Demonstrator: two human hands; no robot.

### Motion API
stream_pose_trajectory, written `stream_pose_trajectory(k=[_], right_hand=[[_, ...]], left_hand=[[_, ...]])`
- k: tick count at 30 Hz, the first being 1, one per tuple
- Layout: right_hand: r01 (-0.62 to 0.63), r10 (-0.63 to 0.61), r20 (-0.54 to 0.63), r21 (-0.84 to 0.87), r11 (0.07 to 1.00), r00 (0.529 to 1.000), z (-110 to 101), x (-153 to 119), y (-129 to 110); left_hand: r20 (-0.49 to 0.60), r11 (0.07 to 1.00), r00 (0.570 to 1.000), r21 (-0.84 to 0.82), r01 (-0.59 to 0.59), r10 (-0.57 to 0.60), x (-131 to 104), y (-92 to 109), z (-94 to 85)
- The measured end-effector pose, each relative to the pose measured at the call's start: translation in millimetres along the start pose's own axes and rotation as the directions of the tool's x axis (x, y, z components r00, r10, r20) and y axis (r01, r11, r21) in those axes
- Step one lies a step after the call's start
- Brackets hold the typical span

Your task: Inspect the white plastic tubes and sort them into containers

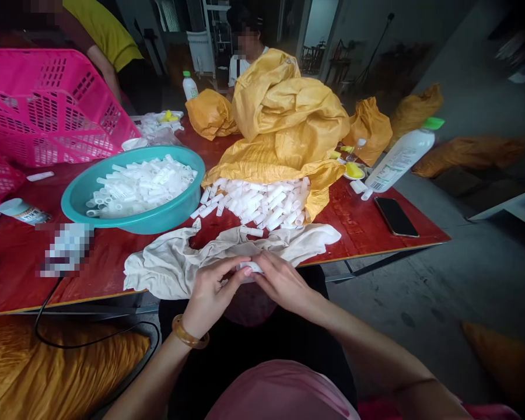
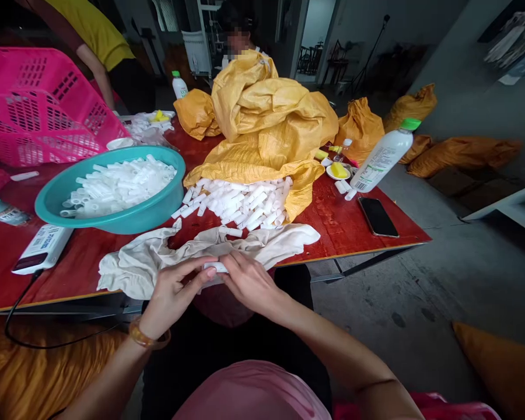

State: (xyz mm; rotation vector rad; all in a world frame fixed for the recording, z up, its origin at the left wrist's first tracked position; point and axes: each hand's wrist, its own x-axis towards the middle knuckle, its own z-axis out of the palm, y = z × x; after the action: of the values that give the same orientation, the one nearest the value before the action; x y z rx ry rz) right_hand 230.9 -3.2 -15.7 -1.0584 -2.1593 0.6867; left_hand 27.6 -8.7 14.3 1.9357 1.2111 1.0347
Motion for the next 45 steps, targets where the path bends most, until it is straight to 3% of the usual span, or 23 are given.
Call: stream_pose_trajectory(k=[4, 8, 11, 13, 15, 18, 19, 20, 23, 25, 31, 33, 36, 37, 39, 41, 43, 44, 45], right_hand=[[-0.063, 0.033, 0.107, 0.292, 0.954, 0.994, 3, 1, -6], [-0.122, 0.013, 0.217, 0.496, 0.86, 0.976, -4, 5, -9], [-0.119, 0.036, 0.181, 0.476, 0.871, 0.983, -3, 5, -11], [-0.127, 0.081, 0.12, 0.454, 0.882, 0.989, 0, 3, -11], [-0.194, 0.099, 0.194, 0.567, 0.8, 0.976, 4, 1, -9], [-0.397, 0.049, 0.448, 0.731, 0.555, 0.893, 9, -3, -6], [-0.421, 0.035, 0.477, 0.736, 0.53, 0.878, 10, -4, -5], [-0.397, 0.04, 0.454, 0.728, 0.559, 0.89, 11, -4, -5], [-0.2, 0.054, 0.25, 0.605, 0.77, 0.967, 14, -2, -6], [-0.147, 0.056, 0.184, 0.529, 0.836, 0.981, 16, -1, -8], [-0.163, 0.099, 0.146, 0.529, 0.833, 0.984, 26, -3, -4], [-0.166, 0.101, 0.149, 0.531, 0.831, 0.984, 25, -4, -1], [-0.211, 0.083, 0.23, 0.619, 0.756, 0.97, 24, -1, 3], [-0.23, 0.081, 0.255, 0.637, 0.736, 0.964, 25, 0, 2], [-0.231, 0.07, 0.27, 0.632, 0.739, 0.96, 30, 3, -2], [-0.159, 0.022, 0.231, 0.594, 0.788, 0.973, 39, 3, -10], [-0.096, -0.018, 0.198, 0.549, 0.83, 0.98, 48, 1, -18], [-0.103, -0.01, 0.207, 0.525, 0.845, 0.978, 52, -1, -21], [-0.133, 0.016, 0.231, 0.5, 0.856, 0.973, 55, -2, -23]], left_hand=[[-0.043, 0.994, 0.997, -0.09, 0.058, -0.062, -1, -9, 0.9], [-0.035, 0.997, 0.997, -0.052, -0.063, 0.062, -2, -15, -9.6], [0.074, 0.992, 0.989, -0.023, -0.126, 0.127, -3, -14, -13.5], [0.079, 0.994, 0.991, -0.032, -0.107, 0.109, -6, -14, -12.5], [0.076, 0.992, 0.991, -0.07, -0.102, 0.107, -10, -16, -10.0], [0.104, 0.978, 0.983, -0.162, -0.134, 0.152, -16, -21, -6.2], [0.104, 0.975, 0.982, -0.177, -0.135, 0.155, -17, -23, -5.0], [0.101, 0.976, 0.984, -0.18, -0.123, 0.143, -19, -25, -4.0], [0.091, 0.983, 0.993, -0.172, -0.059, 0.075, -22, -28, -0.8], [0.097, 0.987, 0.994, -0.154, -0.042, 0.058, -24, -28, 1.6], [0.162, 0.995, 0.982, 0.023, -0.101, 0.096, -30, -31, 6.9], [0.214, 0.993, 0.97, 0.003, -0.115, 0.112, -29, -32, 0.2], [0.31, 0.996, 0.947, -0.045, -0.073, 0.084, -24, -24, -21.5], [0.28, 0.998, 0.959, -0.046, -0.04, 0.051, -21, -19, -29.1], [0.071, 0.999, 0.997, -0.039, 0.014, -0.012, -14, -7, -38.8], [-0.111, 0.998, 0.994, -0.056, 0.011, -0.017, -9, 2, -37.2], [-0.004, 0.994, 1.0, -0.109, 0.015, -0.016, -6, 4, -26.2], [0.092, 0.989, 0.995, -0.14, 0.038, -0.025, -5, 2, -19.3], [0.113, 0.984, 0.993, -0.168, 0.064, -0.045, -5, -1, -12.3]])
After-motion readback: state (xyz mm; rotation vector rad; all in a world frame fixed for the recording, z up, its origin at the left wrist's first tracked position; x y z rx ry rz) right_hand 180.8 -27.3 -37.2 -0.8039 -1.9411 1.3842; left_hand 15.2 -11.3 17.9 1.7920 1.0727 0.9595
